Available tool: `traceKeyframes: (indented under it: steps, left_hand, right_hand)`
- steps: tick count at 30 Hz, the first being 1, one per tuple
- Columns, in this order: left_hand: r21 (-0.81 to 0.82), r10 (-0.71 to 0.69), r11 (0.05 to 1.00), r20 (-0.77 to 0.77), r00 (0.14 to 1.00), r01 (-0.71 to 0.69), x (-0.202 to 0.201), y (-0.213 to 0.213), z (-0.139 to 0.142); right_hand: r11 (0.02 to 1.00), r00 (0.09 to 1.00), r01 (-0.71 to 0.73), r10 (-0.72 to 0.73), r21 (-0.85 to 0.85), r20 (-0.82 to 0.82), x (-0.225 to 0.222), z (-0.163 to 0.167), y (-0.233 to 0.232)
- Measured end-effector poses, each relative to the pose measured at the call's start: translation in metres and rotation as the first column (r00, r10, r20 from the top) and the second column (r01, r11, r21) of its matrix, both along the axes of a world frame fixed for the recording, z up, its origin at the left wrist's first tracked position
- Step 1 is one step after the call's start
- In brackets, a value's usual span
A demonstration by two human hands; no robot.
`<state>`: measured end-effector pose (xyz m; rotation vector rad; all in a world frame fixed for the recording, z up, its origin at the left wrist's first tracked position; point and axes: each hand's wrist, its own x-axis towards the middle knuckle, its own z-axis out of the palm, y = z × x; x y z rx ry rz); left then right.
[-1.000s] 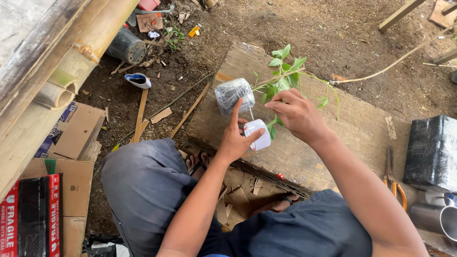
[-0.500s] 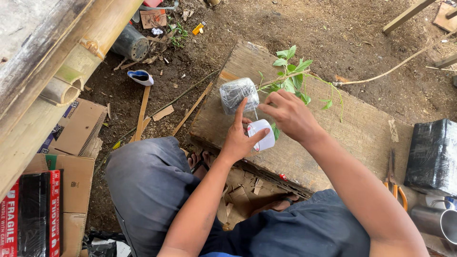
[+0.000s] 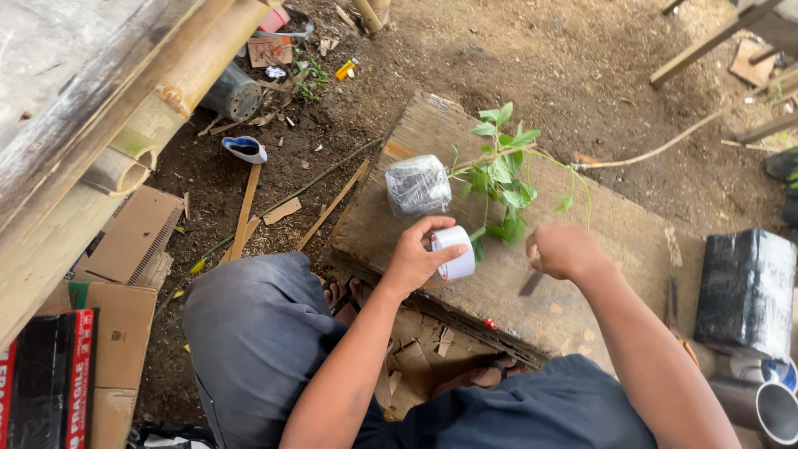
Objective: The person wraps a small potted plant with clear plastic wrap and secures it with white tape. They rotate the plant to cover all sides, then place the wrapped plant on a wooden workbench.
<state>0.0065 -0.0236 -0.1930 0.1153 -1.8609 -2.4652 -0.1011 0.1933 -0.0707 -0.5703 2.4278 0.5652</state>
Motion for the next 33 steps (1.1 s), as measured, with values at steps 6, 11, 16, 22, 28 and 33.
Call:
traceKeyframes:
  steps: [6,11,16,22,28,33]
  left_hand:
    - [0.138,-0.038,0.99,0.137,0.99,0.018,0.0,0.0,-0.003]
    - [0.068,-0.046,0.997,0.136,0.99,0.037,0.001,-0.003,-0.004]
    - [-0.119,-0.178,0.97,0.258,0.95,0.214,0.002,-0.019,-0.009]
    - [-0.366,-0.774,0.414,0.34,0.534,0.834,0.021,0.003,-0.001]
    - [-0.391,-0.826,0.377,0.269,0.496,0.84,0.027,0.015,-0.005]
    - [-0.357,-0.818,0.394,0.285,0.5,0.847,0.028,0.015,-0.009]
  right_hand:
    - [0.55,0.753,-0.629,0.256,-0.549,-0.606,-0.019,0.007,-0.054]
    - [0.45,0.614,-0.786,0.487,-0.424,-0.621,-0.061,-0.019,-0.12]
    - [0.528,0.685,-0.728,0.591,-0.437,-0.427,-0.082,-0.047,-0.127]
    - [0.626,0.757,-0.652,0.571,-0.428,-0.317,-0.092,-0.051,-0.134]
    - [0.686,0.776,-0.623,0.602,-0.377,-0.188,-0.085,-0.034,-0.151]
    - [0.694,0.768,-0.638,0.607,-0.333,-0.206,-0.074,-0.015,-0.155]
